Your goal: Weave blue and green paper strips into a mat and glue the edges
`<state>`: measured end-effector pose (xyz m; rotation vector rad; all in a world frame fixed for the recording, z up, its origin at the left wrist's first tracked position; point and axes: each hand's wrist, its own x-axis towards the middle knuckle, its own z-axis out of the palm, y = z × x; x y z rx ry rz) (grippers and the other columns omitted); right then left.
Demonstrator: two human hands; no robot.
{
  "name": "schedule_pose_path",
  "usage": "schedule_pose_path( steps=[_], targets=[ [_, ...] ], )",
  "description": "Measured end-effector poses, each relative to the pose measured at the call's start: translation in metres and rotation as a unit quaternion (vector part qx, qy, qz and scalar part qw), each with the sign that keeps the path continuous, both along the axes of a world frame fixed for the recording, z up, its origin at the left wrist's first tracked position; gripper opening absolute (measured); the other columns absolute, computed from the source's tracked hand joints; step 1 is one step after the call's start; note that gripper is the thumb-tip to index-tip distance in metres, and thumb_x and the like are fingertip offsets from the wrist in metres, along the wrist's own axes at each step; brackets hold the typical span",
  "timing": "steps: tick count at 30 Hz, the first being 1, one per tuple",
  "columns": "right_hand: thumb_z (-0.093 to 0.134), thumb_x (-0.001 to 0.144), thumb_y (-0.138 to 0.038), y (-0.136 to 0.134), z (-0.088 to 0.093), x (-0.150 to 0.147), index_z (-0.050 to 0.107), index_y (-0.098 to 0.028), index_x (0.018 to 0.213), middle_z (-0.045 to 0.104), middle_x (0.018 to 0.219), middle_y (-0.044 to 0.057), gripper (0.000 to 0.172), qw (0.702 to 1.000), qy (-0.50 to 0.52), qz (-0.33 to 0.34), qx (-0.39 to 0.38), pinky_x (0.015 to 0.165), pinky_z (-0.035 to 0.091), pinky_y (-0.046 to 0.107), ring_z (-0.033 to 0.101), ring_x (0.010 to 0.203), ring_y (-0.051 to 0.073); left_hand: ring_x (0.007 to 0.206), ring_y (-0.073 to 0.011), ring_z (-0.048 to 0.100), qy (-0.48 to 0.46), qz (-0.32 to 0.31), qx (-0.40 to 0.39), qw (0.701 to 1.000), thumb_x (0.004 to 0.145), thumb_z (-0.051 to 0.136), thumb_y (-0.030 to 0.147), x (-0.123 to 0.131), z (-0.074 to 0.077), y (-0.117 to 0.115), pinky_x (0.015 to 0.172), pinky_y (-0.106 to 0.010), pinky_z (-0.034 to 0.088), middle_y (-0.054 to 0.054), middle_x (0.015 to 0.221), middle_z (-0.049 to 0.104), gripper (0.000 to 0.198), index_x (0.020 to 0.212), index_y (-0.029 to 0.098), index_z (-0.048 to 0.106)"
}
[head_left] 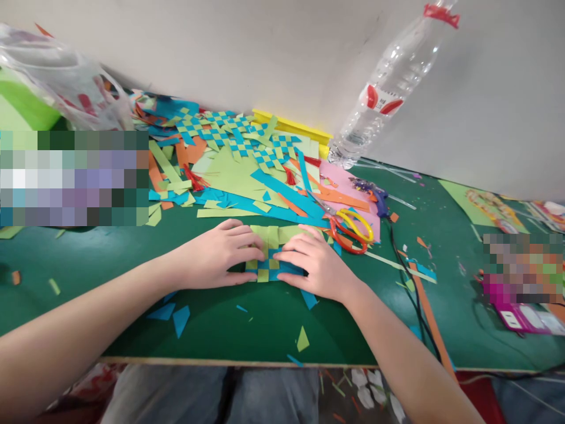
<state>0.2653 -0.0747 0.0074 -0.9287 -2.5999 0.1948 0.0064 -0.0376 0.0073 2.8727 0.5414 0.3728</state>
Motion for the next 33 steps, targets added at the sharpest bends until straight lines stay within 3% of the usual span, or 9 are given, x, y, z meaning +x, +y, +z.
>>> schedule_pose_path(
  steps=[7, 11, 15, 18, 22, 26, 33],
  targets=[
    [0.057, 0.092, -0.040, 0.002, -0.001, 0.002, 0.071, -0.022, 0.086, 0.068, 0.086, 0.001, 0.024, 0.999, 0.031, 0.015, 0.013, 0.105, 0.036, 0.045, 0.060, 0.086, 0.016, 0.101, -0.0201, 0.058, 0.003, 0.003, 0.000, 1.000, 0.093, 0.054, 0.036, 0.000, 0.000, 0.000, 0.094, -0.037, 0.036, -0.005, 0.114, 0.064, 0.023, 0.112, 0.025, 0.061],
    [0.056, 0.093, -0.033, 0.006, 0.004, 0.009, 0.069, -0.023, 0.082, 0.067, 0.082, 0.000, 0.020, 0.997, 0.050, -0.038, 0.037, 0.102, 0.039, 0.043, 0.059, 0.082, 0.015, 0.102, -0.0202, 0.058, 0.000, -0.001, 0.007, 1.000, 0.094, 0.053, 0.035, 0.000, 0.000, 0.000, 0.096, -0.038, 0.035, -0.005, 0.115, 0.064, 0.023, 0.114, 0.025, 0.060],
    [0.055, 0.092, -0.026, 0.018, 0.008, 0.026, 0.066, -0.023, 0.078, 0.068, 0.078, 0.001, 0.018, 0.982, 0.076, -0.124, 0.120, 0.093, 0.044, 0.041, 0.059, 0.080, 0.017, 0.100, -0.0198, 0.058, -0.009, -0.003, 0.012, 1.000, 0.094, 0.052, 0.032, 0.000, 0.000, 0.000, 0.096, -0.038, 0.036, -0.005, 0.110, 0.066, 0.019, 0.109, 0.025, 0.062],
    [0.054, 0.091, -0.025, 0.030, 0.010, 0.049, 0.067, -0.022, 0.082, 0.069, 0.081, 0.004, 0.016, 0.953, 0.106, -0.217, 0.183, 0.082, 0.048, 0.037, 0.060, 0.081, 0.019, 0.098, -0.0189, 0.058, -0.016, -0.004, 0.020, 1.000, 0.095, 0.051, 0.030, 0.000, 0.000, 0.001, 0.094, -0.037, 0.037, -0.004, 0.105, 0.066, 0.016, 0.104, 0.024, 0.063],
    [0.047, 0.092, -0.026, 0.046, 0.005, 0.096, 0.068, -0.019, 0.089, 0.070, 0.088, 0.008, 0.022, 0.881, 0.131, -0.368, 0.269, 0.086, 0.047, 0.037, 0.062, 0.088, 0.022, 0.099, -0.0184, 0.058, -0.039, 0.005, 0.038, 0.999, 0.095, 0.051, 0.029, 0.000, -0.001, 0.001, 0.095, -0.036, 0.037, -0.004, 0.105, 0.066, 0.015, 0.105, 0.022, 0.061],
    [0.044, 0.089, -0.024, 0.056, -0.012, 0.139, 0.066, -0.017, 0.101, 0.069, 0.095, 0.011, 0.027, 0.814, 0.106, -0.504, 0.270, 0.092, 0.043, 0.042, 0.061, 0.095, 0.025, 0.103, -0.0188, 0.059, -0.043, 0.007, 0.039, 0.998, 0.096, 0.051, 0.029, -0.001, -0.004, 0.001, 0.096, -0.036, 0.039, -0.005, 0.112, 0.065, 0.019, 0.111, 0.022, 0.059],
    [0.046, 0.085, -0.022, 0.067, -0.039, 0.157, 0.064, -0.011, 0.110, 0.070, 0.105, 0.016, 0.033, 0.778, -0.006, -0.588, 0.219, 0.107, 0.029, 0.050, 0.059, 0.102, 0.029, 0.114, -0.0213, 0.056, -0.034, -0.011, 0.047, 0.998, 0.096, 0.051, 0.030, 0.000, -0.007, 0.000, 0.102, -0.039, 0.037, -0.005, 0.123, 0.063, 0.026, 0.120, 0.025, 0.058]
  ],
)
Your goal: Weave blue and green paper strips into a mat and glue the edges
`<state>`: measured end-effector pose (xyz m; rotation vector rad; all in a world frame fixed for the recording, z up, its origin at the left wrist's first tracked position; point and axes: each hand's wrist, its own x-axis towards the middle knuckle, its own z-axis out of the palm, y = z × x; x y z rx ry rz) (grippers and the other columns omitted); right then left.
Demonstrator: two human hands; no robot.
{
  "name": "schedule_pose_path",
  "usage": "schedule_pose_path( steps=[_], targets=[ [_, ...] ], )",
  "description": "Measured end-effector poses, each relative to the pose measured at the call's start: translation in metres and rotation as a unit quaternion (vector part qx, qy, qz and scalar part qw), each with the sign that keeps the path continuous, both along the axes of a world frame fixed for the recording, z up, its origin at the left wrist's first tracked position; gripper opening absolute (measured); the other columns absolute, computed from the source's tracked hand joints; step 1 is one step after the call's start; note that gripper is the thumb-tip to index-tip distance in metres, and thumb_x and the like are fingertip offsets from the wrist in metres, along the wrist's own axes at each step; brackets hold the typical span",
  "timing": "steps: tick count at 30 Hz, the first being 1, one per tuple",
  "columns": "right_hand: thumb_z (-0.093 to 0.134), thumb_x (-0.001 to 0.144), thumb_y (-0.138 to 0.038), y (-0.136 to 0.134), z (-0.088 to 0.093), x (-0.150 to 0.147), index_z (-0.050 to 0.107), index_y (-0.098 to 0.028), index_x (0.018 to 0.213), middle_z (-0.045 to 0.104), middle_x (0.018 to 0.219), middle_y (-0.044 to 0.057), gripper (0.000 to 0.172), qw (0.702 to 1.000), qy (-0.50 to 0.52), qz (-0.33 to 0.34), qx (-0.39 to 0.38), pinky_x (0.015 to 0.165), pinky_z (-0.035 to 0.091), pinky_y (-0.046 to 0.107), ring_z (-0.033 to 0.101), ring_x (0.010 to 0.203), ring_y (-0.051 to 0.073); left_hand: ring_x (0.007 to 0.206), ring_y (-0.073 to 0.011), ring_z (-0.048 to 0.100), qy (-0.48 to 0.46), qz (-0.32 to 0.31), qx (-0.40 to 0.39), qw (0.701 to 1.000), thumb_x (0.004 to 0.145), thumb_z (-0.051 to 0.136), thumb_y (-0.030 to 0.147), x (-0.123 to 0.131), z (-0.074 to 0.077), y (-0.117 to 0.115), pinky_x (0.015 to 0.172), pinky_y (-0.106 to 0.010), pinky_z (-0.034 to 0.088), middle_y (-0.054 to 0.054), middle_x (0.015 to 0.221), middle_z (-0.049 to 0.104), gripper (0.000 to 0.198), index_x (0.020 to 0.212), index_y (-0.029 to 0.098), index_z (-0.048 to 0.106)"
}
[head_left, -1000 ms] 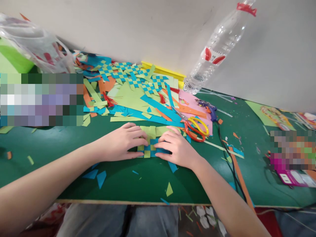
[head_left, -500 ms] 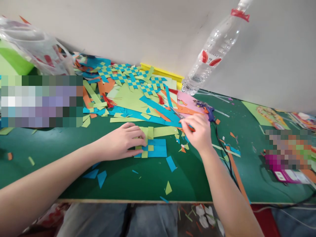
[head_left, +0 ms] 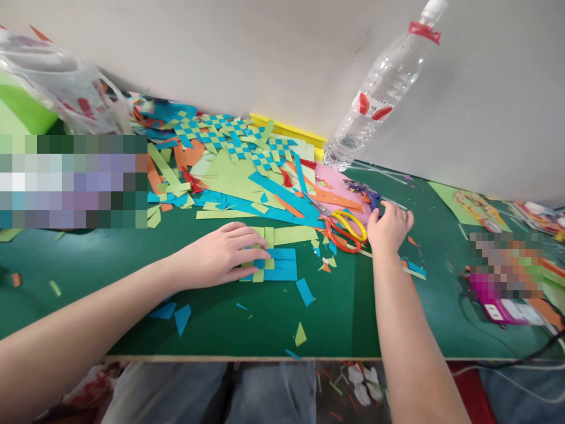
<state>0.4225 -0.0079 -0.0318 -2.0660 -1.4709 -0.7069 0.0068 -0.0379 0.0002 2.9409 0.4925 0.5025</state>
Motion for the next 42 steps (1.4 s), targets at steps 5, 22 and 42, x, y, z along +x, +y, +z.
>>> schedule_pose_path(
  steps=[5, 22, 42],
  targets=[
    [0.043, 0.087, -0.022, 0.008, -0.002, 0.004, 0.064, -0.009, 0.113, 0.070, 0.105, 0.017, 0.036, 0.998, -0.004, -0.044, -0.038, 0.109, 0.025, 0.050, 0.060, 0.101, 0.028, 0.115, -0.0221, 0.056, 0.019, -0.005, -0.002, 1.000, 0.096, 0.050, 0.029, 0.000, -0.001, 0.000, 0.102, -0.040, 0.038, -0.005, 0.125, 0.061, 0.024, 0.117, 0.029, 0.062],
    [0.046, 0.086, -0.034, 0.003, 0.003, 0.019, 0.068, -0.011, 0.110, 0.070, 0.098, 0.018, 0.040, 0.989, -0.031, -0.058, -0.131, 0.077, 0.035, 0.039, 0.059, 0.089, 0.030, 0.110, -0.0198, 0.059, -0.041, 0.018, -0.048, 0.998, 0.096, 0.051, 0.025, 0.005, 0.004, -0.001, 0.101, -0.039, 0.039, -0.006, 0.118, 0.067, 0.023, 0.116, 0.020, 0.059],
    [0.046, 0.079, -0.024, 0.001, 0.004, 0.016, 0.064, -0.010, 0.113, 0.067, 0.101, 0.019, 0.042, 0.986, -0.008, -0.070, -0.148, 0.077, 0.038, 0.042, 0.059, 0.093, 0.032, 0.103, -0.0170, 0.062, -0.083, 0.051, -0.055, 0.994, 0.093, 0.051, 0.015, 0.004, 0.005, 0.000, 0.096, -0.036, 0.043, -0.005, 0.107, 0.070, 0.019, 0.108, 0.020, 0.062]
  ],
)
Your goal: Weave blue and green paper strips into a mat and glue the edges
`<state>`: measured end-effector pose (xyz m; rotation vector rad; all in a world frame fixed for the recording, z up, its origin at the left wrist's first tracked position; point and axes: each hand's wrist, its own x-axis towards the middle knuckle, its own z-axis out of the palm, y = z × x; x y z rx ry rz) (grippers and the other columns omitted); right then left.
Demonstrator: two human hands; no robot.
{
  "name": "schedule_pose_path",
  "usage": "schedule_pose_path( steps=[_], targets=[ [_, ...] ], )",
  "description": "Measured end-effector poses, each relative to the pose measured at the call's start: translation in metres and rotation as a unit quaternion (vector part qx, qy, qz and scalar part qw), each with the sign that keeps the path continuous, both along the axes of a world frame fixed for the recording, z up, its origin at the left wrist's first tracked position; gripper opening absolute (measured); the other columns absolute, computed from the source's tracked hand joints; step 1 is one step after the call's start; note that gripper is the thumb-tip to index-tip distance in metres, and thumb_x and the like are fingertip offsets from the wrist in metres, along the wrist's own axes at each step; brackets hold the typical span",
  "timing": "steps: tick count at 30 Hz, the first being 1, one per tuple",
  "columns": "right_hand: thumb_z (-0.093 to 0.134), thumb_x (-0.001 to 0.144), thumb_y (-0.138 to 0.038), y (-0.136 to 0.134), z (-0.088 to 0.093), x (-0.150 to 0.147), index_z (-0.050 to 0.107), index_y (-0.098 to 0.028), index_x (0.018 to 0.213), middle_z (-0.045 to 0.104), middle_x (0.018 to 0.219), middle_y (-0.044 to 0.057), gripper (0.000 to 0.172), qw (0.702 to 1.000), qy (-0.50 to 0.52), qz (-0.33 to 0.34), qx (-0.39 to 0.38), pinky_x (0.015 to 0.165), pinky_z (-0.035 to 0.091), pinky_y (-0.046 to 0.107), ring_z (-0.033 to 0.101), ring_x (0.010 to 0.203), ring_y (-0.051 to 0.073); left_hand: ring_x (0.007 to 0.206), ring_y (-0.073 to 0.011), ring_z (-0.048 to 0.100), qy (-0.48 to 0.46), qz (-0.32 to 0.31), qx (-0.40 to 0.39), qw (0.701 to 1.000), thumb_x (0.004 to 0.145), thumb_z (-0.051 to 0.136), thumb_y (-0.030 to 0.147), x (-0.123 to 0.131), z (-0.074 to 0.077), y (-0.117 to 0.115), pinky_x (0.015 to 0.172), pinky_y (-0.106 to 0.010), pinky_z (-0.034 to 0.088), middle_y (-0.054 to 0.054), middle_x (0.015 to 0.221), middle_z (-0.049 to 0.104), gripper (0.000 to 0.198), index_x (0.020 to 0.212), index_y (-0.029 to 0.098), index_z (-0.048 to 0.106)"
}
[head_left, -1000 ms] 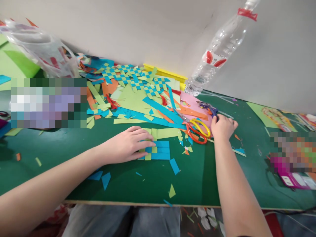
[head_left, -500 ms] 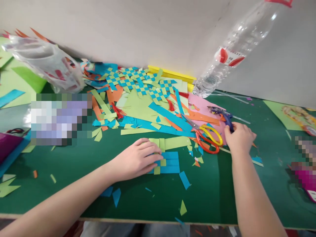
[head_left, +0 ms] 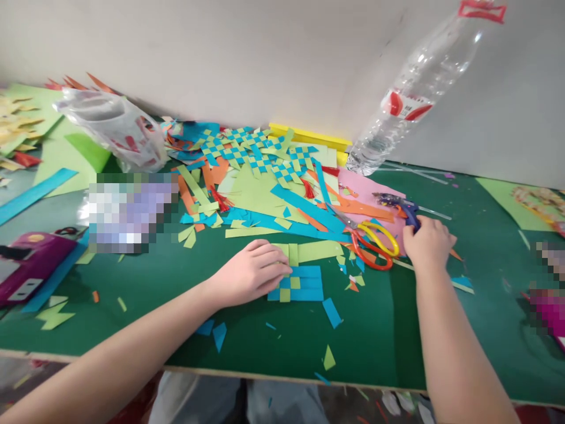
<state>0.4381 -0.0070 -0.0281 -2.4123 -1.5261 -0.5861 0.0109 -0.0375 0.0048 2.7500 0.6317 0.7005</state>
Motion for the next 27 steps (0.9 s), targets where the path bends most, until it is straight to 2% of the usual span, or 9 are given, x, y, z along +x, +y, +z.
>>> schedule_pose_path(
  steps=[3, 8, 18, 27],
  targets=[
    [0.045, 0.080, -0.024, 0.002, 0.000, -0.001, 0.063, -0.010, 0.115, 0.066, 0.105, 0.020, 0.042, 1.000, 0.014, -0.005, -0.011, 0.078, 0.038, 0.042, 0.058, 0.096, 0.032, 0.103, -0.0168, 0.062, -0.005, -0.007, 0.016, 1.000, 0.093, 0.050, 0.015, 0.001, 0.000, 0.000, 0.097, -0.036, 0.043, -0.005, 0.106, 0.070, 0.019, 0.108, 0.021, 0.062],
    [0.043, 0.086, -0.026, 0.005, -0.001, 0.000, 0.063, -0.008, 0.116, 0.064, 0.108, 0.021, 0.040, 0.999, 0.034, -0.014, -0.028, 0.080, 0.037, 0.043, 0.056, 0.099, 0.033, 0.100, -0.0178, 0.062, 0.003, 0.022, 0.021, 1.000, 0.094, 0.049, 0.016, -0.001, 0.001, 0.002, 0.092, -0.036, 0.045, -0.006, 0.103, 0.070, 0.018, 0.105, 0.020, 0.063],
    [0.044, 0.085, -0.028, 0.009, -0.003, 0.001, 0.062, -0.008, 0.119, 0.063, 0.108, 0.022, 0.043, 0.998, 0.057, -0.011, 0.000, 0.080, 0.038, 0.046, 0.056, 0.100, 0.034, 0.096, -0.0173, 0.062, 0.015, 0.070, 0.023, 0.997, 0.093, 0.051, 0.017, -0.013, -0.001, 0.008, 0.089, -0.035, 0.047, -0.005, 0.099, 0.070, 0.017, 0.102, 0.021, 0.065],
    [0.042, 0.087, -0.026, 0.009, 0.001, -0.006, 0.063, -0.008, 0.116, 0.063, 0.107, 0.022, 0.040, 0.997, 0.071, -0.020, 0.003, 0.081, 0.039, 0.046, 0.056, 0.101, 0.035, 0.090, -0.0171, 0.063, 0.021, 0.095, 0.035, 0.995, 0.093, 0.051, 0.020, -0.017, -0.002, 0.015, 0.086, -0.036, 0.048, -0.005, 0.094, 0.071, 0.017, 0.099, 0.021, 0.067]
  ],
)
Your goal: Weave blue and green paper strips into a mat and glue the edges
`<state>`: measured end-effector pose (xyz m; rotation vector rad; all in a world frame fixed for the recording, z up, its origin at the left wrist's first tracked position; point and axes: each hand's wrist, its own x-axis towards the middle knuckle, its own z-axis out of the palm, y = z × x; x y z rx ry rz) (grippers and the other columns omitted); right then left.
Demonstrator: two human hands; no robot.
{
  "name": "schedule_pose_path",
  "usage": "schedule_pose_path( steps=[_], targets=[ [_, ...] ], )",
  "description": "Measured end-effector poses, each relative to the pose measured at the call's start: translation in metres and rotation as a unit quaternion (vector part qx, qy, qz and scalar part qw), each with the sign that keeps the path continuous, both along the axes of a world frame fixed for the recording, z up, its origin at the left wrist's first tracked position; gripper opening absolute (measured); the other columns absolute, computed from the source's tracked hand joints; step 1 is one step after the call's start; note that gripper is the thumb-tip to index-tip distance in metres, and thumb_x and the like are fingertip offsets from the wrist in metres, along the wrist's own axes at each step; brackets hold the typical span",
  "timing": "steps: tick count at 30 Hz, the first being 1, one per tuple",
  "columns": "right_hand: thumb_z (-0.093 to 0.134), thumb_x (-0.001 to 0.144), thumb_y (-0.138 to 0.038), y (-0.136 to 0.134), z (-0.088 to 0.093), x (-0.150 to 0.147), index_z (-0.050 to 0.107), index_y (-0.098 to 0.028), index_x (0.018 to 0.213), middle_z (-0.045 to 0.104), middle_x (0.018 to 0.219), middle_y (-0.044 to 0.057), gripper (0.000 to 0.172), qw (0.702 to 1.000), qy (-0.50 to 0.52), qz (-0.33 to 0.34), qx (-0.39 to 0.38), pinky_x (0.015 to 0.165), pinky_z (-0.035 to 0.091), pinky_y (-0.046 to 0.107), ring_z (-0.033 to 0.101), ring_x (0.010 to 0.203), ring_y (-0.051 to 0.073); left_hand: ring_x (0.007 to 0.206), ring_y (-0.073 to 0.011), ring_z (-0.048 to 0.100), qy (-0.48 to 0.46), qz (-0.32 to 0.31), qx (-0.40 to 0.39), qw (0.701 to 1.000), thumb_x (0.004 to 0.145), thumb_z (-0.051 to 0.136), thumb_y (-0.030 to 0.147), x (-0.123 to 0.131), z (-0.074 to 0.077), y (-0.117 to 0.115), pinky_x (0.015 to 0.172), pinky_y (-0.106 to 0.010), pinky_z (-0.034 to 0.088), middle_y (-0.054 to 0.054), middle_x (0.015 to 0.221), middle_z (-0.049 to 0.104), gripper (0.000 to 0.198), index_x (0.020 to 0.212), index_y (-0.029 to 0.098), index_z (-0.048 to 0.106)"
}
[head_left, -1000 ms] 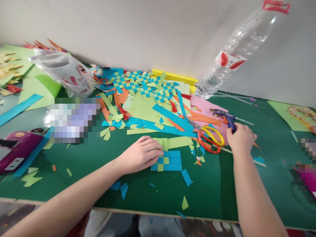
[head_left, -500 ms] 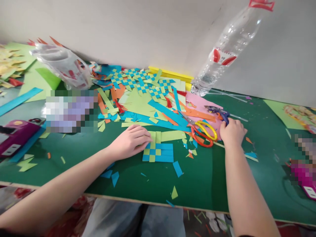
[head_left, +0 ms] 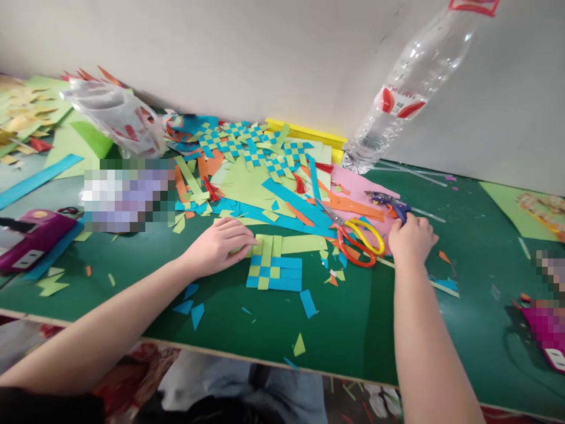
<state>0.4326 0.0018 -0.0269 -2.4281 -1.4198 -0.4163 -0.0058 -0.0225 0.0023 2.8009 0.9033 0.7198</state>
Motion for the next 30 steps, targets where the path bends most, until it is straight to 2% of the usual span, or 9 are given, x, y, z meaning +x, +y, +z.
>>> schedule_pose_path(
  steps=[5, 9, 12, 16, 19, 23, 28, 30],
  targets=[
    [0.041, 0.088, -0.025, 0.003, 0.001, 0.000, 0.062, -0.007, 0.113, 0.061, 0.109, 0.023, 0.037, 1.000, 0.007, 0.001, -0.015, 0.081, 0.040, 0.044, 0.056, 0.100, 0.034, 0.086, -0.0168, 0.063, -0.002, -0.012, 0.006, 1.000, 0.092, 0.052, 0.019, 0.002, 0.000, -0.002, 0.083, -0.035, 0.047, -0.004, 0.091, 0.070, 0.016, 0.098, 0.021, 0.067],
    [0.041, 0.085, -0.018, 0.008, -0.001, 0.003, 0.060, -0.003, 0.110, 0.060, 0.108, 0.026, 0.035, 1.000, 0.014, -0.004, 0.001, 0.082, 0.041, 0.042, 0.055, 0.102, 0.034, 0.086, -0.0168, 0.064, -0.004, -0.020, 0.004, 1.000, 0.091, 0.052, 0.019, 0.002, 0.001, -0.004, 0.084, -0.034, 0.047, -0.004, 0.091, 0.070, 0.017, 0.099, 0.021, 0.067],
    [0.040, 0.083, -0.014, 0.005, 0.001, 0.007, 0.056, -0.003, 0.113, 0.061, 0.106, 0.024, 0.035, 0.998, 0.029, -0.019, 0.051, 0.082, 0.042, 0.042, 0.057, 0.098, 0.033, 0.087, -0.0168, 0.064, 0.002, -0.016, -0.004, 1.000, 0.092, 0.050, 0.021, 0.001, 0.001, -0.005, 0.085, -0.034, 0.047, -0.004, 0.092, 0.071, 0.019, 0.099, 0.022, 0.068],
    [0.038, 0.086, -0.016, -0.006, 0.016, 0.002, 0.047, -0.011, 0.122, 0.059, 0.115, 0.022, 0.037, 0.990, 0.027, -0.014, 0.138, 0.080, 0.045, 0.043, 0.059, 0.100, 0.032, 0.087, -0.0168, 0.064, 0.009, -0.007, -0.007, 1.000, 0.094, 0.048, 0.023, 0.000, 0.000, -0.006, 0.085, -0.035, 0.047, -0.004, 0.092, 0.071, 0.020, 0.098, 0.021, 0.068],
    [0.033, 0.090, -0.020, -0.015, 0.031, -0.013, 0.041, -0.013, 0.127, 0.055, 0.120, 0.023, 0.038, 0.986, 0.037, 0.009, 0.161, 0.076, 0.046, 0.042, 0.060, 0.101, 0.032, 0.089, -0.0172, 0.064, 0.007, -0.003, -0.007, 1.000, 0.094, 0.048, 0.023, -0.002, -0.003, -0.006, 0.086, -0.035, 0.047, -0.005, 0.092, 0.071, 0.020, 0.098, 0.021, 0.067],
    [0.030, 0.091, -0.021, -0.022, 0.048, -0.047, 0.045, -0.013, 0.125, 0.055, 0.120, 0.022, 0.039, 0.987, 0.069, 0.037, 0.137, 0.079, 0.045, 0.040, 0.059, 0.106, 0.032, 0.087, -0.0171, 0.063, -0.004, -0.003, -0.004, 1.000, 0.094, 0.048, 0.022, -0.002, -0.004, -0.005, 0.085, -0.035, 0.047, -0.005, 0.092, 0.070, 0.020, 0.098, 0.020, 0.067],
    [0.041, 0.086, -0.032, -0.031, 0.055, -0.091, 0.049, -0.015, 0.119, 0.059, 0.114, 0.018, 0.038, 0.974, 0.162, 0.126, 0.100, 0.077, 0.046, 0.038, 0.058, 0.103, 0.030, 0.087, -0.0170, 0.063, -0.009, -0.003, -0.001, 1.000, 0.094, 0.048, 0.023, -0.001, -0.002, -0.007, 0.085, -0.035, 0.047, -0.005, 0.092, 0.070, 0.019, 0.098, 0.020, 0.067],
    [0.045, 0.084, -0.037, -0.036, 0.055, -0.106, 0.048, -0.017, 0.121, 0.059, 0.116, 0.017, 0.042, 0.969, 0.168, 0.158, 0.087, 0.075, 0.047, 0.037, 0.058, 0.102, 0.029, 0.089, -0.0174, 0.063, -0.004, -0.006, 0.000, 1.000, 0.094, 0.049, 0.023, -0.001, -0.002, -0.007, 0.086, -0.035, 0.046, -0.005, 0.094, 0.070, 0.019, 0.100, 0.020, 0.067]
  ],
)
